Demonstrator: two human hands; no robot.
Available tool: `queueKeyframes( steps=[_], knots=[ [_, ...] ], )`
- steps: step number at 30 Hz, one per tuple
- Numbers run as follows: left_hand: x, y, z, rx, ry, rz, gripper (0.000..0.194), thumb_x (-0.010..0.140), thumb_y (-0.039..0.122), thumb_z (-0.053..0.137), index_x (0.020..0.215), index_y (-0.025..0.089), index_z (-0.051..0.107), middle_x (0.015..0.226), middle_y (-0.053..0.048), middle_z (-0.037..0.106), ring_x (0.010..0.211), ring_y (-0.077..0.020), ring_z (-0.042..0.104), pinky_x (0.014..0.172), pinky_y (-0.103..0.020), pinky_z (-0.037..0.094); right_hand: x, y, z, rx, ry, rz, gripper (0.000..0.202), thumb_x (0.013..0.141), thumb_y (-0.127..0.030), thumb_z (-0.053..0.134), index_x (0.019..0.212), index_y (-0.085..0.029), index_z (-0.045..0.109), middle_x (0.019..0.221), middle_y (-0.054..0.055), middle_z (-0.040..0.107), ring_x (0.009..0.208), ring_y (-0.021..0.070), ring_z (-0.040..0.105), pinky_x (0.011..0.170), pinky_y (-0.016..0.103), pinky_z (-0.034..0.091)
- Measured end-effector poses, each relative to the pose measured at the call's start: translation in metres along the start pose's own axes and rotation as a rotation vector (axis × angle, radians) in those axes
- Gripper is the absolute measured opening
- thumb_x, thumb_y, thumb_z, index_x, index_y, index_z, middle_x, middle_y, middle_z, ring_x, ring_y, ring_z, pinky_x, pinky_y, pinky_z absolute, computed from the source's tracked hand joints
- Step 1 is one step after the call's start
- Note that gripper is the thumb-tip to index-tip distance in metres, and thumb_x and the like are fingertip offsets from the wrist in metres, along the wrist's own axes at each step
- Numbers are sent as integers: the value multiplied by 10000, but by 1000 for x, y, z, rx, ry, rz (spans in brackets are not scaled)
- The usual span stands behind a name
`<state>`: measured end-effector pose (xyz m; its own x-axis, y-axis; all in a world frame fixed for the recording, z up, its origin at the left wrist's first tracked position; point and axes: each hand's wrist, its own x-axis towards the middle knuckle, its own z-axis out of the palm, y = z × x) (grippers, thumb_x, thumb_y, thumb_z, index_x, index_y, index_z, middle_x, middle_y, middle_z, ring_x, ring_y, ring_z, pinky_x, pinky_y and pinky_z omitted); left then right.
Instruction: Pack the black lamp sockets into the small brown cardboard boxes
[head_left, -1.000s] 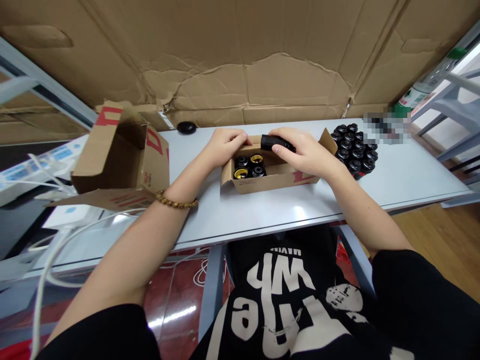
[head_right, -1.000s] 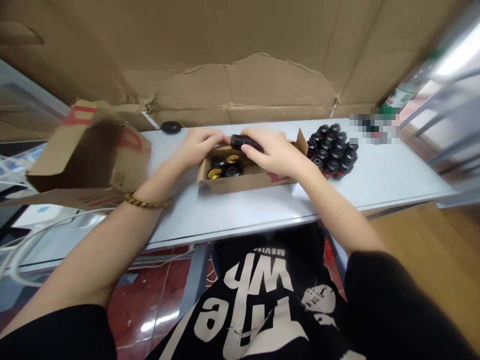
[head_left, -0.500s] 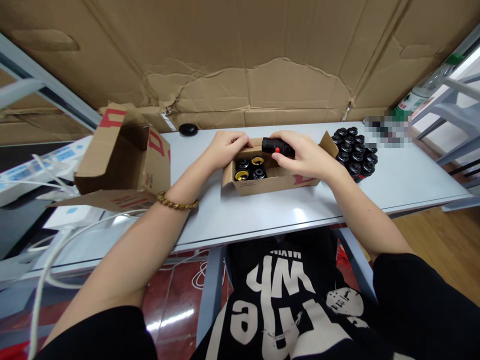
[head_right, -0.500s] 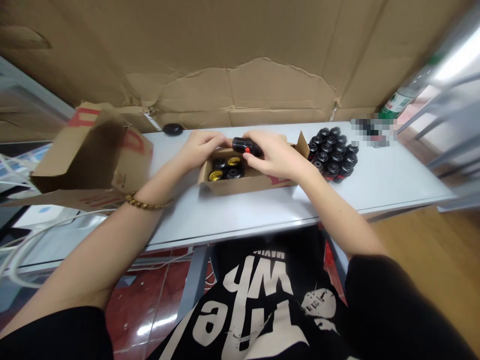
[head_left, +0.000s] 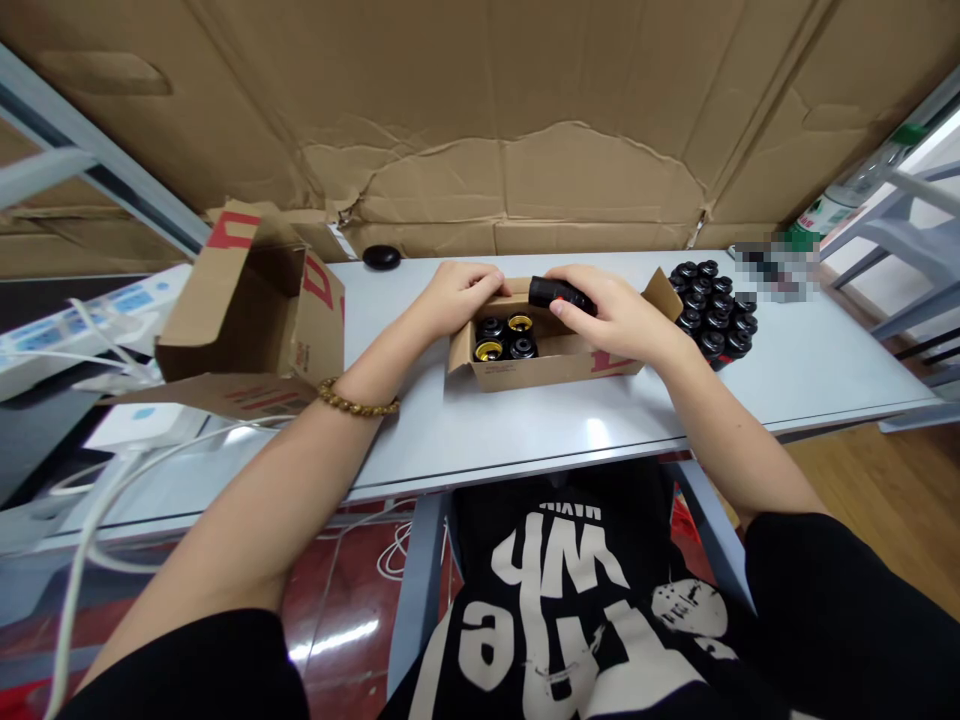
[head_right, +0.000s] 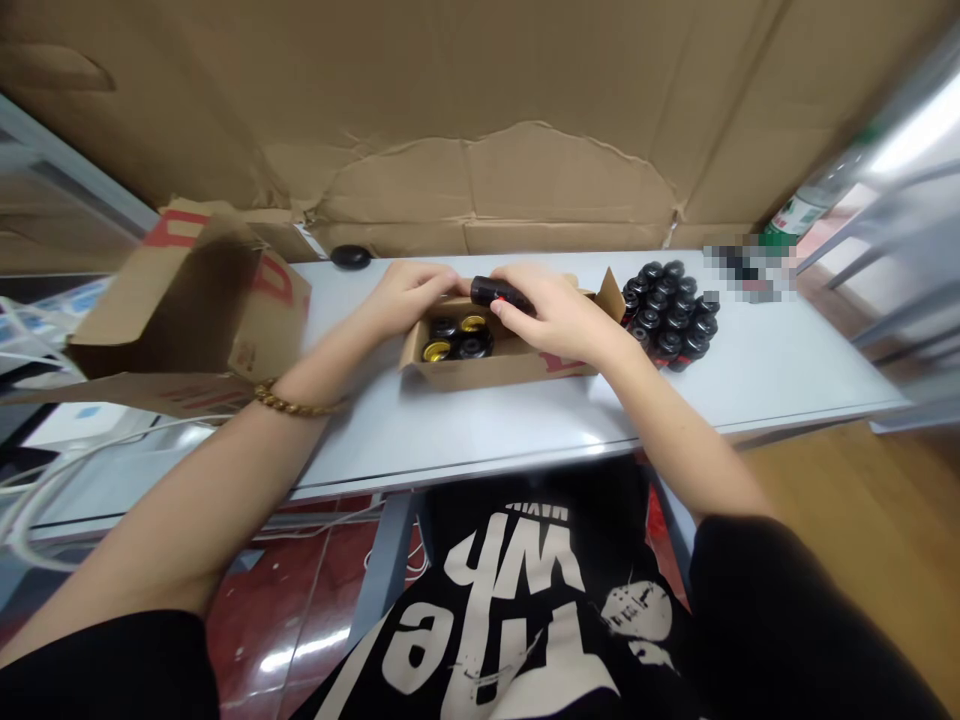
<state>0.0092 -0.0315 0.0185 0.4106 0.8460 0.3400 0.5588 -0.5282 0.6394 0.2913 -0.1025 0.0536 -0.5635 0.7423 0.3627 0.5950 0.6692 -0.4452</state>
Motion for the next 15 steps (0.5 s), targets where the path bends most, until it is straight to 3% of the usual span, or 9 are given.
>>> queueKeyframes(
  steps=[4,7,11,15],
  knots=[
    [1,-2,0,1,0,5,470,976,513,520,856,198,849,940,-87,882,935,-277,763,931,-389,540,1,-1,-1,18,-19,22,506,1107,-461,480,1432,-173,740,1455,189,814,1346,415,739,1190,618,535],
    [1,-2,0,11,-3,11,506,994,534,506,874,194,861,933,-90,880,919,-276,759,921,-392,540,-1,-2,-5,26,-28,69,485,1101,-489,498,1407,-183,720,1399,183,823,1262,405,756,1144,620,545],
    [1,-2,-1,12,-7,11,503,1005,524,508,873,192,862,943,-85,879,928,-273,758,933,-385,543,-7,0,-16,159,-22,118,548,992,-521,756,1437,-227,627,1189,100,823,1025,324,770,929,490,607],
    [2,-2,0,-12,-4,15,474,992,503,522,840,198,851,930,-77,873,927,-273,756,939,-384,546,-12,1,-30,218,10,125,454,922,-473,899,1284,-263,722,1128,46,796,941,261,728,824,407,587]
  ],
)
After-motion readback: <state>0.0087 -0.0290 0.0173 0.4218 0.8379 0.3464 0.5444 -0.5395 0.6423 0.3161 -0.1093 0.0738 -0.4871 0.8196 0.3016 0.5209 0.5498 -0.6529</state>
